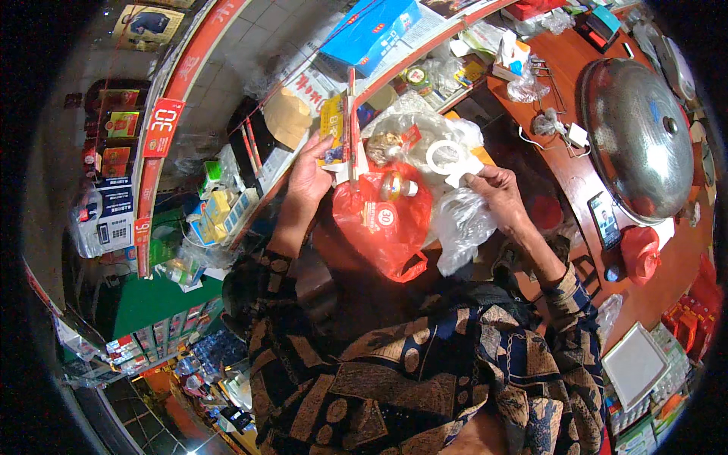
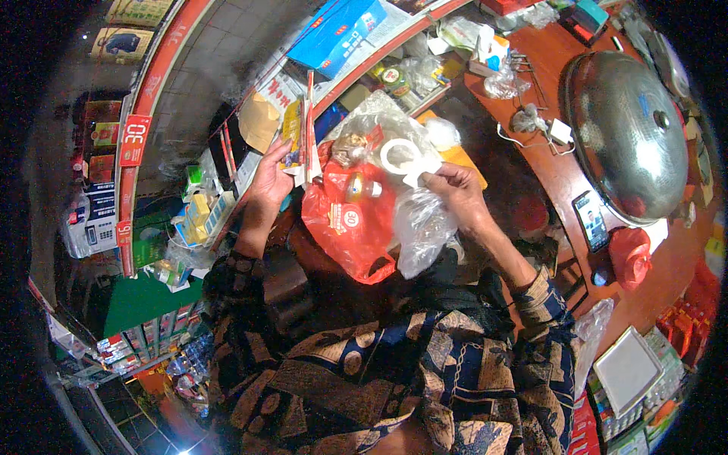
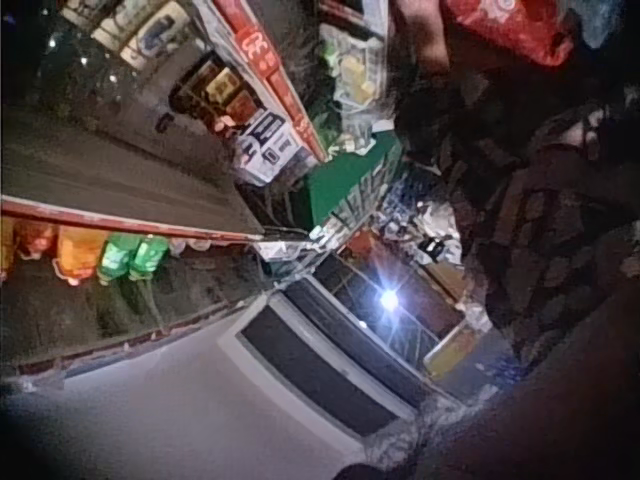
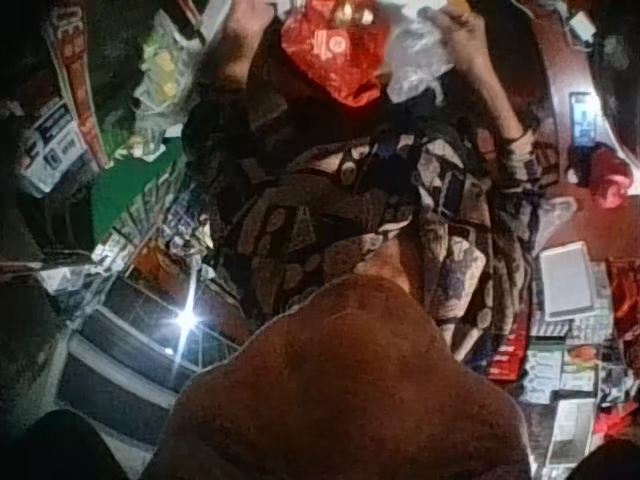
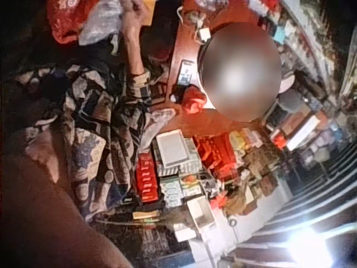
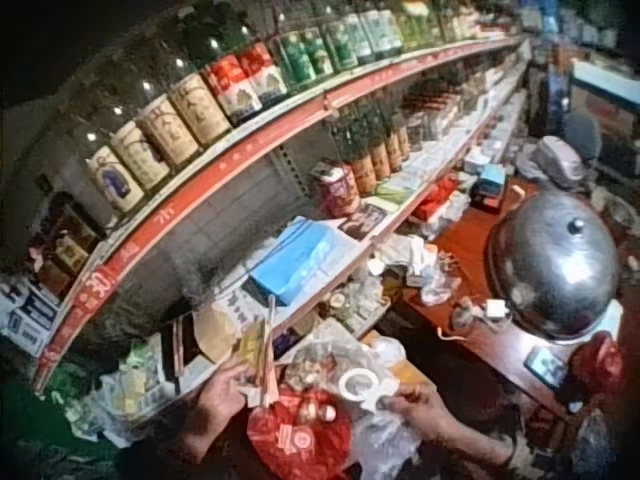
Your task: The person repeatedly picks up small packaged items from a cluttered counter and places them into a red plastic bag. The person handles items one at a time, moving them from the counter surface into the bag.
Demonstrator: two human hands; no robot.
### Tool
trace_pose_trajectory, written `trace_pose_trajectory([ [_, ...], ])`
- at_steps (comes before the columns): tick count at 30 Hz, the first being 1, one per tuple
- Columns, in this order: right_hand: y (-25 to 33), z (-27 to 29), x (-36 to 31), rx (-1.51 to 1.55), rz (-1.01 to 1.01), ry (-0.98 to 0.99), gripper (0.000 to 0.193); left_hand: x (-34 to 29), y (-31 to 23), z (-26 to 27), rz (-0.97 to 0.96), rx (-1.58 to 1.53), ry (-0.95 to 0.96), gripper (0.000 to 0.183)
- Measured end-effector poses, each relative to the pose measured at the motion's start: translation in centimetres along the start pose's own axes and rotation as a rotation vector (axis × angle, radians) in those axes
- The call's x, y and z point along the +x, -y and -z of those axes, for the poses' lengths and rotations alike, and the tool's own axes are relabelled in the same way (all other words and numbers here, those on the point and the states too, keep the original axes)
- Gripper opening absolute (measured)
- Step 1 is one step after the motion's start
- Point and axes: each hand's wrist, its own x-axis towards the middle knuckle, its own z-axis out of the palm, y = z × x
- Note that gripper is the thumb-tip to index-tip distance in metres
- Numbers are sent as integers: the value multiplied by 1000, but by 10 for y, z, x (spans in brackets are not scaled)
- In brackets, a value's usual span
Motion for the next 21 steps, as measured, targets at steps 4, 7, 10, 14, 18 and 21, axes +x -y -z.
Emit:
trace_pose_trajectory([
  [4,0,-14,-10,-282,345,-38,22,-2,1,4,15,25,-55,40],
  [7,11,-28,-15,-420,599,-21,30,-4,-1,0,12,66,-109,40],
  [10,5,-30,-16,-419,636,-77,36,-1,-1,2,-2,55,-44,40],
  [14,-3,-27,-14,-282,509,-108,40,1,0,3,-6,53,16,38],
  [18,-1,-28,-13,-183,438,-62,32,3,5,2,-4,50,59,39],
  [21,5,-31,-10,-64,335,-37,22,3,8,-4,-13,68,91,41],
])
